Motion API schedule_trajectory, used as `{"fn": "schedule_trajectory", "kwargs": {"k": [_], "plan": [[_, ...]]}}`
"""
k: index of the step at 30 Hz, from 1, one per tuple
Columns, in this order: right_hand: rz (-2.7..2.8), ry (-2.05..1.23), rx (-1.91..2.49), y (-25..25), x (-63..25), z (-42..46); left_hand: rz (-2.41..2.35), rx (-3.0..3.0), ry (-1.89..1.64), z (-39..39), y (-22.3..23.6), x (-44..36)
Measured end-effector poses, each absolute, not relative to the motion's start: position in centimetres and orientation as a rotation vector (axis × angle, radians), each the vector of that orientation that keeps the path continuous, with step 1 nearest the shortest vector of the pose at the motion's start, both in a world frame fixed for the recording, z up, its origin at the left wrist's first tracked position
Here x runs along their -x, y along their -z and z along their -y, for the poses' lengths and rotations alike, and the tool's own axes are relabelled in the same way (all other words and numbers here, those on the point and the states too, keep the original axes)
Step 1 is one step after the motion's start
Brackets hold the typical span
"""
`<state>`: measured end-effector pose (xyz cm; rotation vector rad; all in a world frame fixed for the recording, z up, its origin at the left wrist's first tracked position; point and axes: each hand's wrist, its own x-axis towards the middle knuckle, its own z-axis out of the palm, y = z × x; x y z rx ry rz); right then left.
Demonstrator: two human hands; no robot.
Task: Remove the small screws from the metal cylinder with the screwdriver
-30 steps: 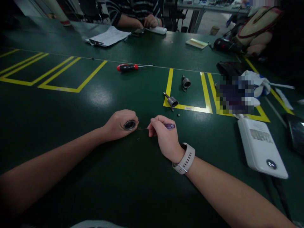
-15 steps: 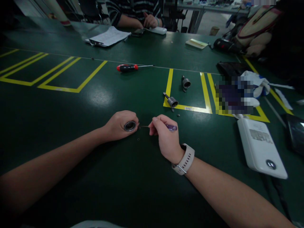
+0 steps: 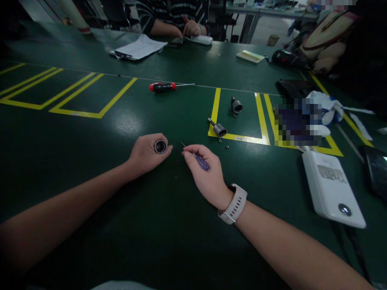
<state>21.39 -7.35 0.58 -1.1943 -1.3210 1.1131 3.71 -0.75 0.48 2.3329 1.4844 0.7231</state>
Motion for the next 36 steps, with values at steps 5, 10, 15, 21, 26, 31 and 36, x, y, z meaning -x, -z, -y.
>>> {"fn": "schedule_trajectory", "kwargs": {"k": [5, 10, 15, 21, 26, 31, 36], "plan": [[1.400, -1.053, 1.233, -1.0, -21.3, 7.4, -1.325, -2.406, -0.642, 1.0, -1.2, -3.7], [1.391, -1.103, 1.242, -1.1, -21.3, 7.3, -1.098, -2.476, -0.559, 1.4, -1.9, -3.4], [1.385, -1.112, 1.252, -1.4, -21.1, 7.3, -0.920, -2.523, -0.410, 2.1, -2.1, -3.8], [1.406, -1.118, 1.221, -1.4, -21.2, 7.4, -0.873, -2.523, -0.402, 2.6, -2.4, -4.0], [1.627, -1.027, 1.238, -1.0, -20.8, 7.4, -1.016, -2.221, -0.775, 2.5, -3.4, -3.6], [2.183, -0.796, 1.133, -0.9, -19.6, 7.7, -1.212, -1.677, -1.030, 2.2, -4.3, -3.9], [2.569, -0.731, 0.775, -1.3, -19.3, 11.0, -1.135, -1.373, -1.088, 2.3, -5.2, -4.3]]}}
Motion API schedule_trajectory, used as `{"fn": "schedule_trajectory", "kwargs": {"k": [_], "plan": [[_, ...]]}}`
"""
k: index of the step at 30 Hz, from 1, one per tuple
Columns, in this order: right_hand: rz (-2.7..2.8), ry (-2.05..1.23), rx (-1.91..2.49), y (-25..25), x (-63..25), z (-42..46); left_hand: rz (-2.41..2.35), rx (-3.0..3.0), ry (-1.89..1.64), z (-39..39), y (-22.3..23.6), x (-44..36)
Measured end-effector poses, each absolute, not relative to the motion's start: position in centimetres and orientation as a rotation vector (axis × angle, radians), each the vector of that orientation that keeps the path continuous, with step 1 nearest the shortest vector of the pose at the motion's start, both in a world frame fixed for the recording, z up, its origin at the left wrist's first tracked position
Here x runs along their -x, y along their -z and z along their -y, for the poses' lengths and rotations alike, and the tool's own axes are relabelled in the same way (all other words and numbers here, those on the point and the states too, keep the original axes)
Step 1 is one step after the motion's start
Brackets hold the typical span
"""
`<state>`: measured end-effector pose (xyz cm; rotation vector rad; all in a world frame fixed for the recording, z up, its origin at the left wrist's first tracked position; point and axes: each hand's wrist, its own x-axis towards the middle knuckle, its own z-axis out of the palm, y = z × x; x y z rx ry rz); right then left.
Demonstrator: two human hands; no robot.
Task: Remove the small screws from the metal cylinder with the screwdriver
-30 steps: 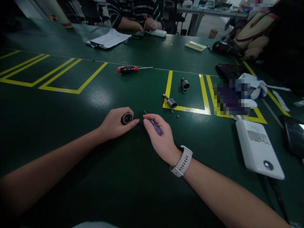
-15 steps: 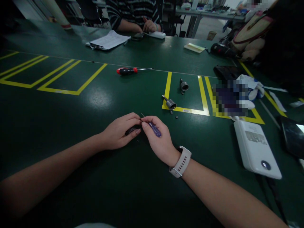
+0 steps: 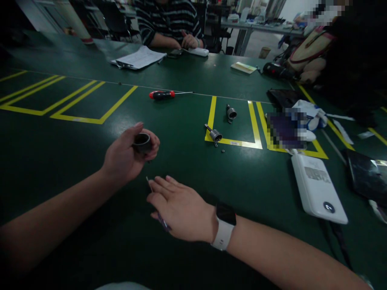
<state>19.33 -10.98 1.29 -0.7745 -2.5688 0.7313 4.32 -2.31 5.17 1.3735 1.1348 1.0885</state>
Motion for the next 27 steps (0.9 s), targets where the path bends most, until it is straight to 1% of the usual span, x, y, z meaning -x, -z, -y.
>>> {"fn": "schedule_trajectory", "kwargs": {"k": [5, 9, 11, 14, 16, 18, 21, 27], "plan": [[2.669, -0.833, 0.699, -2.2, -21.0, 15.2, -1.098, -1.205, -0.976, 3.4, -6.4, -3.8], [2.540, -1.071, 0.680, -3.2, -22.6, 16.2, -1.070, -1.244, -0.937, 4.8, -6.7, -4.0], [2.322, -1.205, 0.709, -3.4, -23.3, 16.0, -1.089, -1.315, -0.958, 5.6, -6.8, -4.4], [1.785, -1.381, 0.891, -2.9, -24.1, 15.8, -1.173, -1.503, -1.000, 6.5, -6.8, -4.7], [1.437, -1.449, 0.979, -2.3, -24.5, 15.6, -1.256, -1.644, -1.000, 7.0, -6.8, -4.6], [1.237, -1.467, 1.002, -1.6, -24.8, 15.5, -1.311, -1.745, -0.968, 7.4, -6.7, -4.3], [1.203, -1.462, 1.006, -1.2, -24.9, 15.3, -1.306, -1.771, -0.923, 7.7, -6.5, -3.8], [1.404, -1.392, 1.089, -1.6, -24.6, 15.3, -1.179, -1.544, -0.815, 8.0, -5.8, -3.8]]}}
